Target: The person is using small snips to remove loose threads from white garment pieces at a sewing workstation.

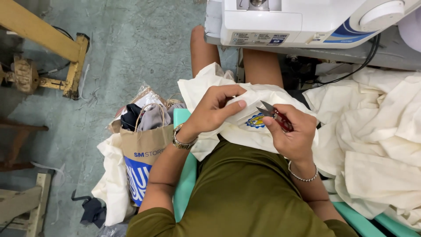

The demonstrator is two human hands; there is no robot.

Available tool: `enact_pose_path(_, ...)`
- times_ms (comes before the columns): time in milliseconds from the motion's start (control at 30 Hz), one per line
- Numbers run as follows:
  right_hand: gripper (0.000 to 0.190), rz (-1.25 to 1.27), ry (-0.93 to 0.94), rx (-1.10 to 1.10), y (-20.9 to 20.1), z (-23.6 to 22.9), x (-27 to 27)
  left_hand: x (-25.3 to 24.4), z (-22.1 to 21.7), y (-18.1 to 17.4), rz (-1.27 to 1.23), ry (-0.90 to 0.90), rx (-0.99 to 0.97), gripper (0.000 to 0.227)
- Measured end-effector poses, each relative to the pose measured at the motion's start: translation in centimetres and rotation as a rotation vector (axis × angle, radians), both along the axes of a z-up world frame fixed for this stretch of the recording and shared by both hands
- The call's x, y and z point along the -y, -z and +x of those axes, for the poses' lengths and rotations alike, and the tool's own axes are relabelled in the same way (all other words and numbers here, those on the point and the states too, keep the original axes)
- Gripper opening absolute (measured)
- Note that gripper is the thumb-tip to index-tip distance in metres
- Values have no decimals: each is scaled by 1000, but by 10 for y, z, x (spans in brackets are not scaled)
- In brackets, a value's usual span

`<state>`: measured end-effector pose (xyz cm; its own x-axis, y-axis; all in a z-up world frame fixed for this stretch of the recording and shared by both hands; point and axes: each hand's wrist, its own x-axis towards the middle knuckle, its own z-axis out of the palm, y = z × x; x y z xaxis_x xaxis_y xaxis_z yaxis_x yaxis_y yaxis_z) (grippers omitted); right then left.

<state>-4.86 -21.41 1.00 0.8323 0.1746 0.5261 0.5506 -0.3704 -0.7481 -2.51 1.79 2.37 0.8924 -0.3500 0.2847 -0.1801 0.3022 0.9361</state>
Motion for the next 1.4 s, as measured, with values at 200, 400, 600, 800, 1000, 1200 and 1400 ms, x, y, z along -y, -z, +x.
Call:
enact_pose_path(200,16,19,24,63,-2,4,-11,2,0,1,142,-25,139,12)
enact_pose_path(400,15,46,34,58,-6,2,-8,7,2,13,127,21,68,15)
enact_pose_path(600,11,50,9,11,-7,0,-9,9,1,4,114,63,32,16)
enact_pose_path(800,13,72,8,49,-15,4,-7,18,5,1,163,107,46,17)
enact_pose_path(1000,11,66,-4,68,-15,2,-2,23,4,12,195,107,65,18)
enact_pose_path(1200,10,38,-14,79,-10,1,4,27,3,9,208,97,58,18)
enact_pose_path(1400,14,66,15,-1,-6,-2,12,24,2,-2,207,92,45,19)
